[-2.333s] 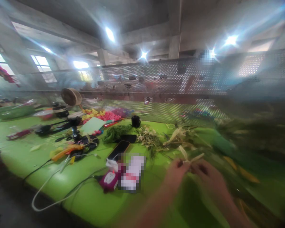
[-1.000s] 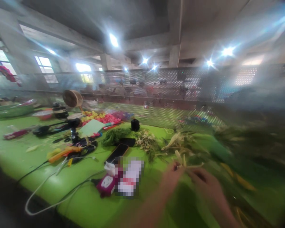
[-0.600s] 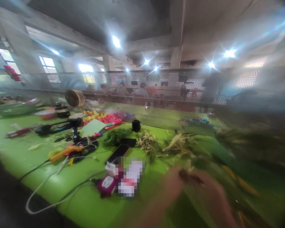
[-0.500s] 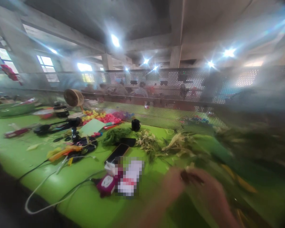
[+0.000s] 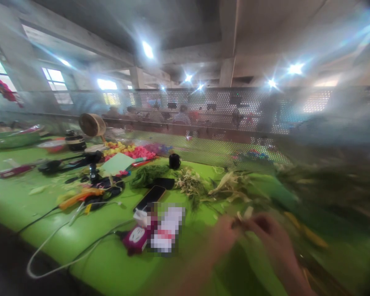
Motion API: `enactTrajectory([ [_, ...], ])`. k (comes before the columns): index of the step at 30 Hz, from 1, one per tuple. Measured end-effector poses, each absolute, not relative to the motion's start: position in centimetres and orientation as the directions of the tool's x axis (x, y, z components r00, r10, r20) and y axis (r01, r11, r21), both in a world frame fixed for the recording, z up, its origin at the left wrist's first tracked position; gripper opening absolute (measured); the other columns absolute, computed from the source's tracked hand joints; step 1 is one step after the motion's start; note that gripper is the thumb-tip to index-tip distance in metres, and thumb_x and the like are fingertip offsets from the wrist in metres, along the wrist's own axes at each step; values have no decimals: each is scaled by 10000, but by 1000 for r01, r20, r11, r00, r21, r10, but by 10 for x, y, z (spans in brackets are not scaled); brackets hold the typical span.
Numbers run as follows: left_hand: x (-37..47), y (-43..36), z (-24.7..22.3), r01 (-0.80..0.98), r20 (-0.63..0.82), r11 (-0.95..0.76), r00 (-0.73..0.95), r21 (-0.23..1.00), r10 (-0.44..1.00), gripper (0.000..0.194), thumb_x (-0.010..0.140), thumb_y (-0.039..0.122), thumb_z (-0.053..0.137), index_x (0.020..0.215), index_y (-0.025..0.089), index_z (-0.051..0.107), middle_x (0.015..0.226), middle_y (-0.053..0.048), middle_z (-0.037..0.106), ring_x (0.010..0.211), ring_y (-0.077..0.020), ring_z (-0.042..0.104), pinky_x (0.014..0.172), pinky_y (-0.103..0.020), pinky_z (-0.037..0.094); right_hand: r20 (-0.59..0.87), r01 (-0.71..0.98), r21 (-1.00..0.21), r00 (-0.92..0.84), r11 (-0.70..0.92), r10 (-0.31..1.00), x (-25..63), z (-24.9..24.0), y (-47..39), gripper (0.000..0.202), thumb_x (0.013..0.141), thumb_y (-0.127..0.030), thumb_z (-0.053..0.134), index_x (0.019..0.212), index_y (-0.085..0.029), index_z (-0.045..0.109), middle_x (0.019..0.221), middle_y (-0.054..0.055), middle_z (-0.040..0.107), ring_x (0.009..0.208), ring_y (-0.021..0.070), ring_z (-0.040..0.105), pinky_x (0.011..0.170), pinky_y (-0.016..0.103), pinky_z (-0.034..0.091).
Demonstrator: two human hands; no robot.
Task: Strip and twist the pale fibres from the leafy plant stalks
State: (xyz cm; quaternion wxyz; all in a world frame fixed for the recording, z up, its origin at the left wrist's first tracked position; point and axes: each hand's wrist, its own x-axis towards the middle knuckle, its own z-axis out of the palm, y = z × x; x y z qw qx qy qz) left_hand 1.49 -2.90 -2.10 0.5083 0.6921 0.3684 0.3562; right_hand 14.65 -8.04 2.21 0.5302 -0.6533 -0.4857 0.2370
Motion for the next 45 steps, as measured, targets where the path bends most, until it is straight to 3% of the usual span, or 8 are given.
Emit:
enactTrajectory([
  [7,16,-24,-24,-21,99,-104,542,994,835,249,779,327,575,893,148,705,867,-58,674,806,-182,560,786,-304,438,111,190,-981,356,44,928,147,22,-81,293,639,-411,721,825,-185,717,715,36,727,687,210,655,603,258,502],
  [14,9,-16,-25,-82,30,27,618,996,786,189,735,265,563,793,157,706,766,-50,653,723,-163,564,775,-314,429,226,185,-966,271,179,936,157,7,-81,246,688,-440,691,787,-215,708,800,30,714,667,166,607,586,235,496],
  [20,5,-16,-28,136,47,-159,596,978,801,215,732,285,543,821,172,702,729,-13,633,676,-150,537,682,-274,419,242,370,-913,150,173,958,161,10,-81,237,698,-451,672,742,-224,722,699,14,705,669,188,630,633,249,510],
  [26,2,-24,-18,395,174,-436,548,809,819,174,719,269,564,795,178,691,702,-11,608,649,-143,503,607,-240,362,276,536,-820,64,201,959,165,-4,-74,222,728,-431,669,820,-248,755,829,32,748,780,218,670,720,272,520],
  [45,-5,-27,-2,442,245,-569,598,693,763,154,698,219,601,818,185,691,739,-41,650,695,-186,561,638,-255,386,373,670,-682,-26,292,928,172,-19,-71,187,776,-376,612,831,-246,734,858,42,724,787,215,652,674,277,505],
])
